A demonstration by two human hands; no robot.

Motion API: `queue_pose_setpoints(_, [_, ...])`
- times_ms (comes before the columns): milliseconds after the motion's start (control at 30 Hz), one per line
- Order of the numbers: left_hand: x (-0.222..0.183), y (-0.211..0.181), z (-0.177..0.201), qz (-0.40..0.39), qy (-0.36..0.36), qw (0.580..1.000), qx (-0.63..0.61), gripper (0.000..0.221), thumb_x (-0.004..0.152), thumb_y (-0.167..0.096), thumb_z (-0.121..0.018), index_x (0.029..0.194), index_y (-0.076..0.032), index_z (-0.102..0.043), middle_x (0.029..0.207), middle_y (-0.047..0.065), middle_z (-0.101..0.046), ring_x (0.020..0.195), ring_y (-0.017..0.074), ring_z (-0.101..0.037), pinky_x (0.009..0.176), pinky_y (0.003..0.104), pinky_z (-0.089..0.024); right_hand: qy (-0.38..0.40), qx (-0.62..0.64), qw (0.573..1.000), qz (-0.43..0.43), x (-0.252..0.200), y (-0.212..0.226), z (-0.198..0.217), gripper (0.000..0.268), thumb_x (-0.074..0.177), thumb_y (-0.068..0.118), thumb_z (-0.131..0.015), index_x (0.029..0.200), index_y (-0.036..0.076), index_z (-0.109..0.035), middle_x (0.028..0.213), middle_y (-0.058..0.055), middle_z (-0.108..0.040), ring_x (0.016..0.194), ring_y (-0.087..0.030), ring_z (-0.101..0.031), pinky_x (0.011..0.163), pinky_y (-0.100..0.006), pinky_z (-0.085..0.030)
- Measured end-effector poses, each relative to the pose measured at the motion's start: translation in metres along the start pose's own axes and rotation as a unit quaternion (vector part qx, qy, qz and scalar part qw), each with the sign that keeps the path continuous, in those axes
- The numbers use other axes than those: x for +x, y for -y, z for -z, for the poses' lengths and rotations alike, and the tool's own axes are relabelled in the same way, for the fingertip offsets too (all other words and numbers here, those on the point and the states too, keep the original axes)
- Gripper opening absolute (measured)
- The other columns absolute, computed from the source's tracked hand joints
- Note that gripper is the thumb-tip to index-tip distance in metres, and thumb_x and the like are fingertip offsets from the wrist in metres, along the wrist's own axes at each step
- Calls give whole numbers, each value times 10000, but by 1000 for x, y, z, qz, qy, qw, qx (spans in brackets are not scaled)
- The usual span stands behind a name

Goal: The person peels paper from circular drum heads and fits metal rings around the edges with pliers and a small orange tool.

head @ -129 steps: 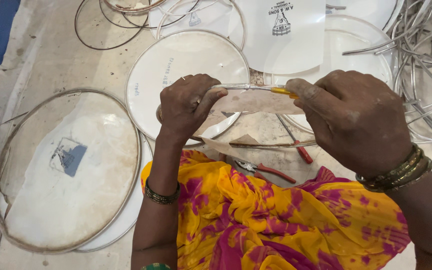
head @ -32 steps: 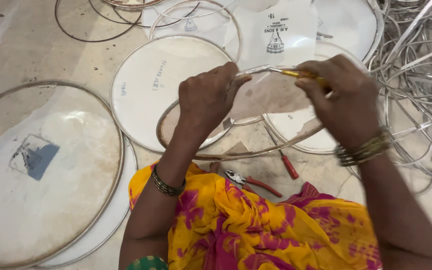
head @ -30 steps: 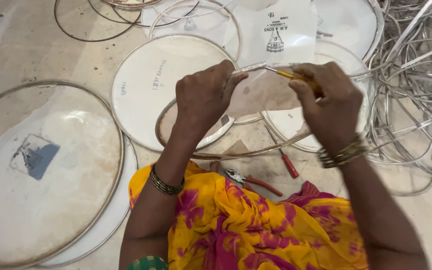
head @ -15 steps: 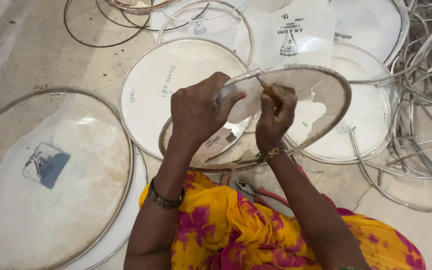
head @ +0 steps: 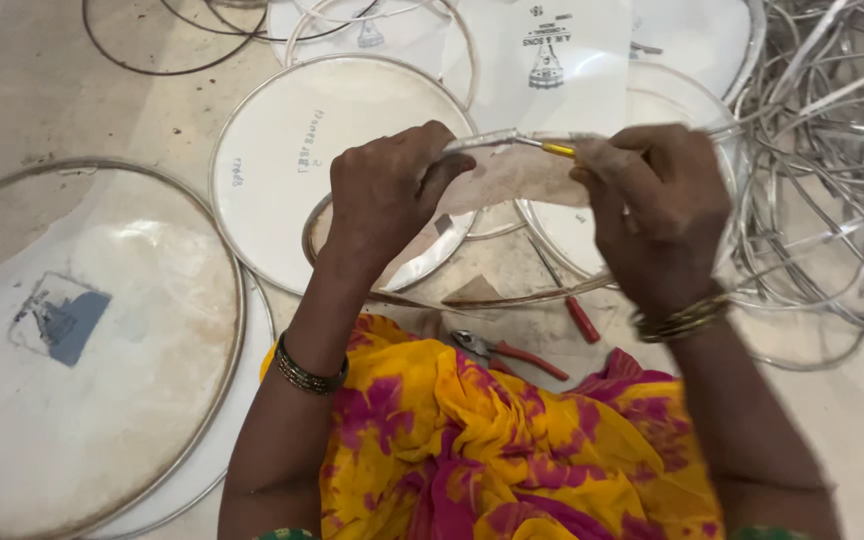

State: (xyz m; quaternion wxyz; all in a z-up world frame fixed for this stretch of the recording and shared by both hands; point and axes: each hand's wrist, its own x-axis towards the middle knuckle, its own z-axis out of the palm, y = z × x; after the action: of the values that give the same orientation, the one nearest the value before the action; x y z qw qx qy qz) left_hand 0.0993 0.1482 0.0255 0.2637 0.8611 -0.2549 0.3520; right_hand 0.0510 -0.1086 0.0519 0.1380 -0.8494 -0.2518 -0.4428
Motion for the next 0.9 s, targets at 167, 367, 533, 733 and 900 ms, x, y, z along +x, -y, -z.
queue_pose_setpoints(167, [-11, -11, 7, -72, 38, 996, -23, 346, 967, -461, -737, 862, -143, -648, 634, 9, -625, 531, 184, -625, 484, 350, -458, 135, 41, 983, 113, 42, -21, 53, 233, 890, 195, -842, 1084, 114, -741, 973, -93, -694, 839, -237, -635, 676, -373, -511])
queue_pose_setpoints(367, [-27, -19, 23, -110, 74, 987, -91, 338, 949, -494, -729, 848, -172, -704, 661, -22, -654, 541, 144, -616, 521, 338, -470, 400, 215, 891, 14, 35, -40, 44, 285, 923, 363, -673, 1075, 158, -800, 833, -4, -766, 631, -92, -672, 551, -298, -535])
queue_pose_setpoints(533, [-37, -24, 33, -141, 77, 978, -134, 282, 867, -415, -801, 835, -152, -703, 724, -10, -678, 615, 191, -633, 597, 361, -482, 484, 434, 755, -91, 3, -53, 4, 401, 913, 437, -631, 1030, 112, -834, 711, -11, -800, 498, -86, -600, 458, -262, -484])
queue_pose_setpoints(733, [-39, -20, 42, -137, 82, 975, -155, 310, 831, -417, -806, 814, -138, -673, 725, -2, -657, 651, 202, -637, 636, 372, -471, 459, 665, 568, -156, -52, -48, -50, 460, 1001, 424, -658, 1029, -12, -800, 723, -36, -684, 560, -85, -506, 495, -264, -431])
queue_pose_setpoints(900, [-43, -11, 42, -137, 84, 974, -159, 325, 886, -441, -764, 832, -139, -657, 735, -5, -642, 662, 180, -643, 652, 364, -479, 464, 732, 470, -168, -64, -37, -80, 448, 1017, 406, -647, 1063, -16, -789, 724, -23, -678, 569, -88, -535, 509, -243, -444])
